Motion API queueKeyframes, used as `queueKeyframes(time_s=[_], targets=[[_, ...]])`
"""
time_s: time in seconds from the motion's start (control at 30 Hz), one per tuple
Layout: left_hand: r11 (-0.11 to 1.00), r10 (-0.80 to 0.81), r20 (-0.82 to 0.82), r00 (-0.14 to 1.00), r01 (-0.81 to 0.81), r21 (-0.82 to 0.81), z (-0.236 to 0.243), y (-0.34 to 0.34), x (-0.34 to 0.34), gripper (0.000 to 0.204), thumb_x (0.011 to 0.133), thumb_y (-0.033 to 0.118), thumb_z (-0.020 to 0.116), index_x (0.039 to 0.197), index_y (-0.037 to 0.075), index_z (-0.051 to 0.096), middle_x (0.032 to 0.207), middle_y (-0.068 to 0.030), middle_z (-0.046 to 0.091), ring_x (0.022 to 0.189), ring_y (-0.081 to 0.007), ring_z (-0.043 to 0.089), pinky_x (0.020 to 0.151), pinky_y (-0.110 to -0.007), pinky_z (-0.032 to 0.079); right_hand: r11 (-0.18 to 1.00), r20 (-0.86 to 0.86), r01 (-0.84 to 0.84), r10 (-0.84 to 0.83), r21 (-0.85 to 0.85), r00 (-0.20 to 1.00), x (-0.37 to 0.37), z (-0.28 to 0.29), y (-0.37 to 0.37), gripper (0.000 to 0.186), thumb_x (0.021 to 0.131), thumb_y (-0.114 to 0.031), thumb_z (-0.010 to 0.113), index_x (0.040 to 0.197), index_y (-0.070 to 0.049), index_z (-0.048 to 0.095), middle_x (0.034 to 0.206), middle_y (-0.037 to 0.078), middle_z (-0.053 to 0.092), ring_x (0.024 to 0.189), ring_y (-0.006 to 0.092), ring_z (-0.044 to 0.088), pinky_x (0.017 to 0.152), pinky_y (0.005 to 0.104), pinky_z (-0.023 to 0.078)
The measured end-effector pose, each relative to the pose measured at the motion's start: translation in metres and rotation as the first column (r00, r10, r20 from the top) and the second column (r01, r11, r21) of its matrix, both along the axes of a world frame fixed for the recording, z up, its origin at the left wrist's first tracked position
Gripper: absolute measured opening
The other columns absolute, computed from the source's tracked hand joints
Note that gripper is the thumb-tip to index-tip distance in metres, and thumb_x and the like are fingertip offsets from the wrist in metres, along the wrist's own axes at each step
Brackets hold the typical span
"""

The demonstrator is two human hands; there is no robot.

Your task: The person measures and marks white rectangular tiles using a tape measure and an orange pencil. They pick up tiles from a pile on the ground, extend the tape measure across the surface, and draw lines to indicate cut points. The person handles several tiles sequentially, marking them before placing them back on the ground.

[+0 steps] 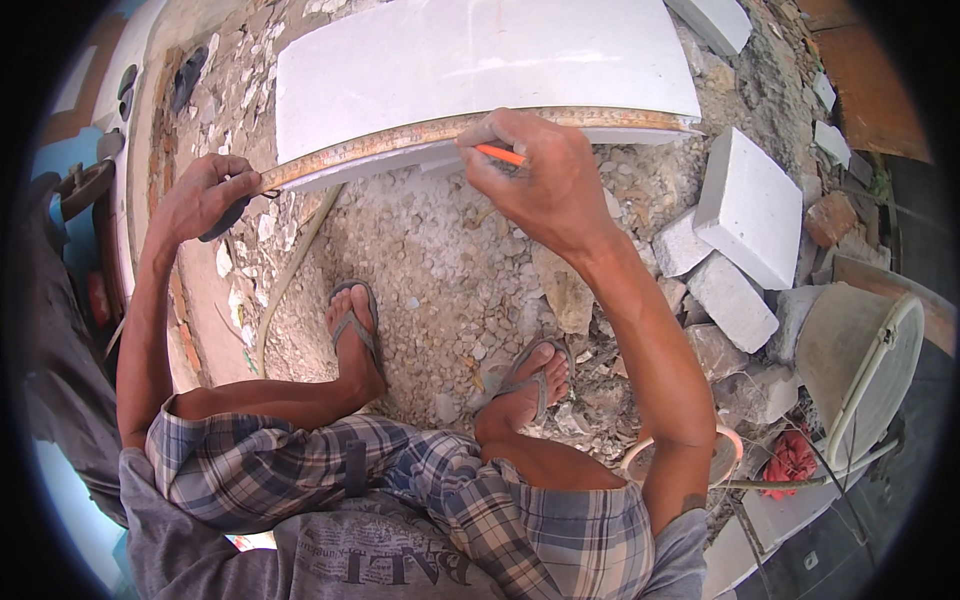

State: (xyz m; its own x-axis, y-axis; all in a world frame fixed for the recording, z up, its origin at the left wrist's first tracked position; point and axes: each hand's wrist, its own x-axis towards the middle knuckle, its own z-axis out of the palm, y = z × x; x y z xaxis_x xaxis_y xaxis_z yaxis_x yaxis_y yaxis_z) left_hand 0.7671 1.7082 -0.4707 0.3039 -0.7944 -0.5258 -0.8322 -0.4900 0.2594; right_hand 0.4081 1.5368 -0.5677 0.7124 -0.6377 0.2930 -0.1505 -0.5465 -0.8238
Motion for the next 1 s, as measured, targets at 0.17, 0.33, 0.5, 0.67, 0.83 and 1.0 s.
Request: queueKeyframes(time_s=[0.17,0.33,0.5,0.67,0.83,1.0], targets=[[1.0,0.0,0.025,1.0,0.0,0.0,0.004,-0.004,0.0,0.043,0.098,0.038,0.063,0.097,-0.002,0.08,0.071,-0.0102,0.066,0.065,-0.0186,0.06,0.066,-0.038,0.049,0.999,-0.019,0.027,-0.026,0.038,0.999,0.001,-0.002,0.002,0.013,0.092,-0.012,0.076,0.103,-0.005,0.078,0.093,0.013,0.08,0.082,0.0254,0.079,0.073,0.0363,0.06],[0.999,-0.021,0.015,1.0,0.021,-0.027,-0.003,-0.001,0.005,0.042,0.098,0.036,0.062,0.093,-0.003,0.077,0.07,-0.0074,0.062,0.064,-0.0156,0.055,0.063,-0.036,0.044,0.997,-0.038,0.013,-0.01,0.072,0.999,0.001,0.002,-0.001,0.014,0.093,-0.013,0.076,0.105,-0.006,0.079,0.094,0.013,0.081,0.081,0.0232,0.079,0.073,0.0349,0.06],[1.0,0.004,0.036,0.999,-0.005,0.022,0.001,-0.005,0.002,0.042,0.098,0.036,0.063,0.096,-0.003,0.078,0.073,-0.0091,0.066,0.066,-0.0176,0.058,0.066,-0.037,0.047,0.991,-0.163,0.048,-0.027,0.126,0.986,0.001,0.006,-0.003,0.015,0.094,-0.014,0.076,0.106,-0.007,0.08,0.092,0.013,0.081,0.079,0.0231,0.078,0.072,0.0342,0.059],[1.0,0.008,0.027,1.0,-0.008,0.017,0.0,-0.004,0.003,0.042,0.098,0.037,0.063,0.099,-0.003,0.078,0.078,-0.0112,0.067,0.072,-0.0192,0.061,0.071,-0.037,0.049,0.996,-0.09,0.041,-0.034,0.08,0.995,0.001,0.002,-0.002,0.015,0.096,-0.017,0.076,0.107,-0.009,0.081,0.088,0.012,0.08,0.069,0.0199,0.074,0.066,0.034,0.057],[1.0,-0.014,0.036,0.999,0.013,0.02,0.001,-0.006,0.003,0.043,0.098,0.037,0.063,0.099,-0.004,0.077,0.079,-0.0121,0.067,0.074,-0.0201,0.062,0.072,-0.037,0.049,0.996,-0.038,0.041,-0.038,0.078,0.999,0.002,0.001,-0.003,0.014,0.096,-0.018,0.076,0.104,-0.007,0.081,0.087,0.012,0.08,0.066,0.0184,0.071,0.065,0.033,0.055],[1.0,-0.025,0.051,0.998,0.026,-0.017,-0.001,-0.002,0.003,0.042,0.099,0.037,0.062,0.101,0.0,0.083,0.071,-0.012,0.07,0.064,-0.0192,0.062,0.066,-0.037,0.051,0.988,-0.092,0.011,0.003,0.157,0.996,-0.002,0.01,-0.004,0.017,0.097,-0.018,0.075,0.107,-0.005,0.081,0.088,0.01,0.08,0.07,0.0152,0.071,0.065,0.0303,0.055]])
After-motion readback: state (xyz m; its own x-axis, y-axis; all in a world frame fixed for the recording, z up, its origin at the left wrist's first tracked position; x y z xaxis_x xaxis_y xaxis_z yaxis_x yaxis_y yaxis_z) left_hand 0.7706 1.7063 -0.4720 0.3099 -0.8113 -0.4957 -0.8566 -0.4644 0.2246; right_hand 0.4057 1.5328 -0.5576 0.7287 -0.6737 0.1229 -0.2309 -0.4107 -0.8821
